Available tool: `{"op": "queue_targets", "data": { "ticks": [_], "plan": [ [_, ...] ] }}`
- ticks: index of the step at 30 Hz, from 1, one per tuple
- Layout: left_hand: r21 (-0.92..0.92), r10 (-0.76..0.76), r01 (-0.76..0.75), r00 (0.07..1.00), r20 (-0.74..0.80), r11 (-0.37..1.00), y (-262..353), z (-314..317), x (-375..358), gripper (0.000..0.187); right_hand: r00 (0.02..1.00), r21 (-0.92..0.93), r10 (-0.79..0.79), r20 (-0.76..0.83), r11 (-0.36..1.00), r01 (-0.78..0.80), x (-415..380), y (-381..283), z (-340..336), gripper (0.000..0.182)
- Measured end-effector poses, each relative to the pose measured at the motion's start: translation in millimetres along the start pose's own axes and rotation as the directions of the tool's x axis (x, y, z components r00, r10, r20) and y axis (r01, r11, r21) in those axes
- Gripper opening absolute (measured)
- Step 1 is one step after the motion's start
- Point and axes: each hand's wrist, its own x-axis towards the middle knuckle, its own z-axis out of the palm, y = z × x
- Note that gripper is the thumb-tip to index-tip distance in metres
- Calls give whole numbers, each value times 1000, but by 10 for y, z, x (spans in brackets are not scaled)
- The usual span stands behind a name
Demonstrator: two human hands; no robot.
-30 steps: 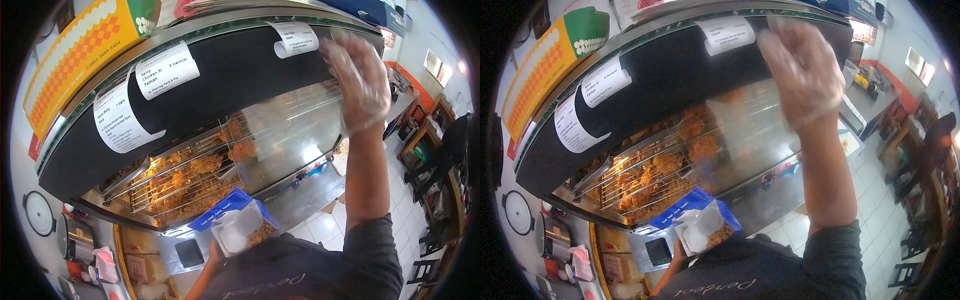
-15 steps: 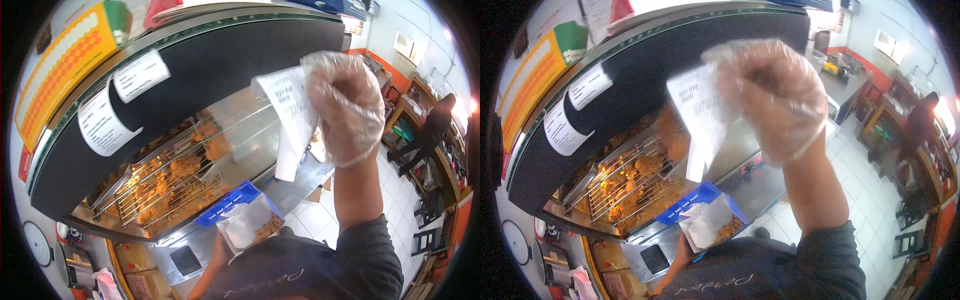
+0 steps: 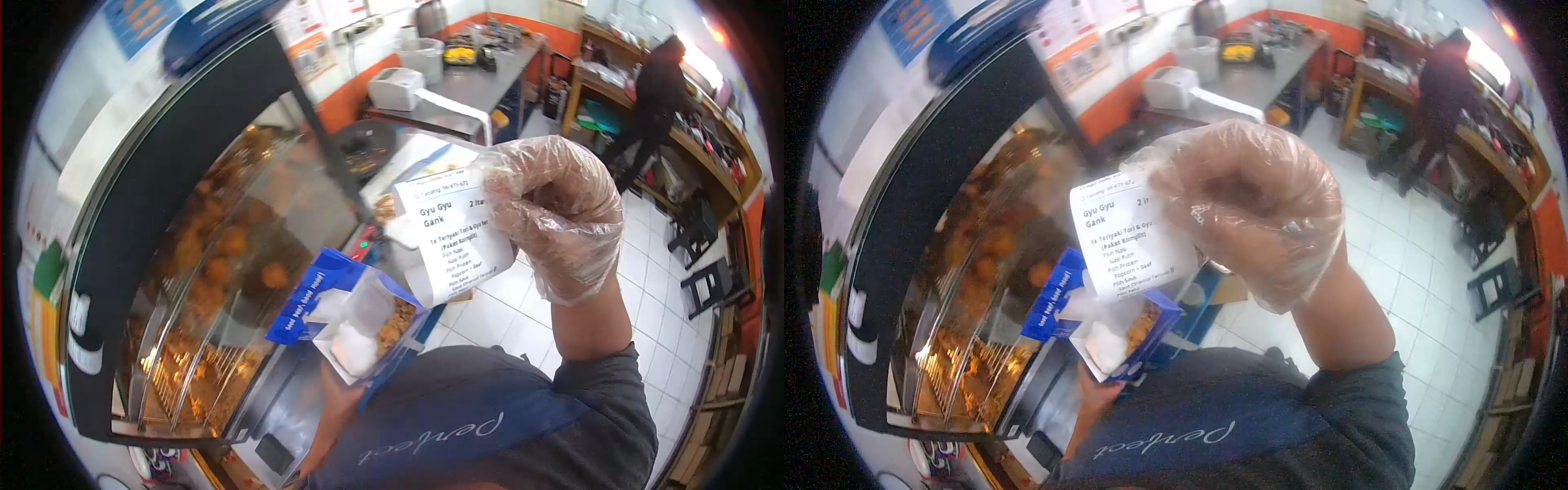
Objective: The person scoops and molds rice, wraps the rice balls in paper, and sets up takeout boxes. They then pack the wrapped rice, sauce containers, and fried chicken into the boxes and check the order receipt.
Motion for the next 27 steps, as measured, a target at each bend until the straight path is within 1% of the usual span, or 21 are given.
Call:
{"op": "queue_targets", "data": {
  "ticks": [1, 2, 3, 4, 5, 7, 8, 9, 11, 13, 15, 16, 17, 19, 20, 21, 23, 24, 25, 26, 27],
  "plan": [
    [-6, 0, 0, 1000, 27, 1000, -32, 214, 153, 60, 1000, -58, 15, 28, 998, -14, 125, 54, -112, 22],
    [-455, -242, 190, 968, -59, 870, 7, 167, 248, 54, 998, -117, 30, 55, 993, -24, 228, 116, -220, 24],
    [-771, -401, 240, 916, -22, 590, 15, 435, 406, 50, 999, -161, 1, 48, 987, 7, 107, -71, -571, 23],
    [-816, -522, 270, 851, -45, 511, -95, 620, 555, 52, 999, -189, -3, 36, 982, 10, 60, -148, -831, 23],
    [-807, -524, 295, 851, -21, 511, -212, 785, 708, 52, 1000, -216, -7, 23, 976, 12, 10, -224, -1092, 23],
    [-838, -628, 253, 768, -130, 484, -269, 1257, 1167, 59, 1000, -219, -12, -24, 976, 6, -39, -353, -1630, 21],
    [-855, -594, 309, 804, 1, 417, -309, 1425, 1355, 56, 999, -224, -12, -42, 975, 2, -57, -418, -1885, 21],
    [-908, -740, 296, 672, -23, 297, 51, 1162, 1058, 56, 974, -266, 227, -19, 938, -224, 557, -172, -1403, 19],
    [-917, -734, 309, 679, 27, 253, 115, 1502, 1641, 55, 969, -354, 236, -70, 902, -245, 589, -121, -1743, 18],
    [-929, -724, 295, 688, 43, 225, -59, 1740, 2157, 55, 962, -281, 230, -151, 923, -264, 639, 70, -2119, 21],
    [-904, -676, 340, 732, 80, 261, -294, 1925, 2664, 57, 967, -239, 191, -168, 944, -228, 674, 333, -2468, 25],
    [-918, -723, 338, 685, 91, 205, 1, 2074, 2457, 58, 945, -147, 288, -154, 939, -310, 946, 288, -2627, 30],
    [-919, -721, 342, 685, 100, 197, -163, 2372, 2908, 58, 945, -157, 287, -156, 937, -311, 1111, 508, -3044, 30],
    [-901, -745, 310, 667, -21, 303, -312, 2539, 3338, 57, 943, -103, 283, -177, 947, -304, 1251, 831, -3264, 38],
    [-900, -646, 275, 763, -9, 338, -544, 2558, 3475, 54, 948, -113, 292, -126, 945, -306, 1308, 1010, -3410, 42],
    [-908, -647, 260, 763, -15, 328, -658, 2570, 3619, 54, 951, -122, 300, -76, 944, -308, 1364, 1190, -3555, 45],
    [-928, -640, 213, 768, -35, 306, -777, 2571, 3742, 54, 880, -26, 462, -111, 884, -468, 1455, 1406, -3619, 46],
    [-940, -639, 180, 767, -51, 290, -923, 2610, 3962, 55, 881, -35, 462, -100, 883, -467, 1592, 1580, -3750, 46],
    [-943, -644, 176, 763, -51, 284, -1096, 2607, 4147, 55, 837, -8, 533, -123, 843, -538, 1706, 1746, -3860, 46],
    [-929, -628, 172, 775, -78, 329, -1283, 2598, 4321, 55, 782, 21, 606, -147, 792, -610, 1815, 1905, -3960, 46],
    [-914, -608, 162, 787, -109, 373, -1349, 2642, 4542, 55, 775, 17, 616, -140, 784, -620, 1944, 2066, -4041, 46]
  ]
}}
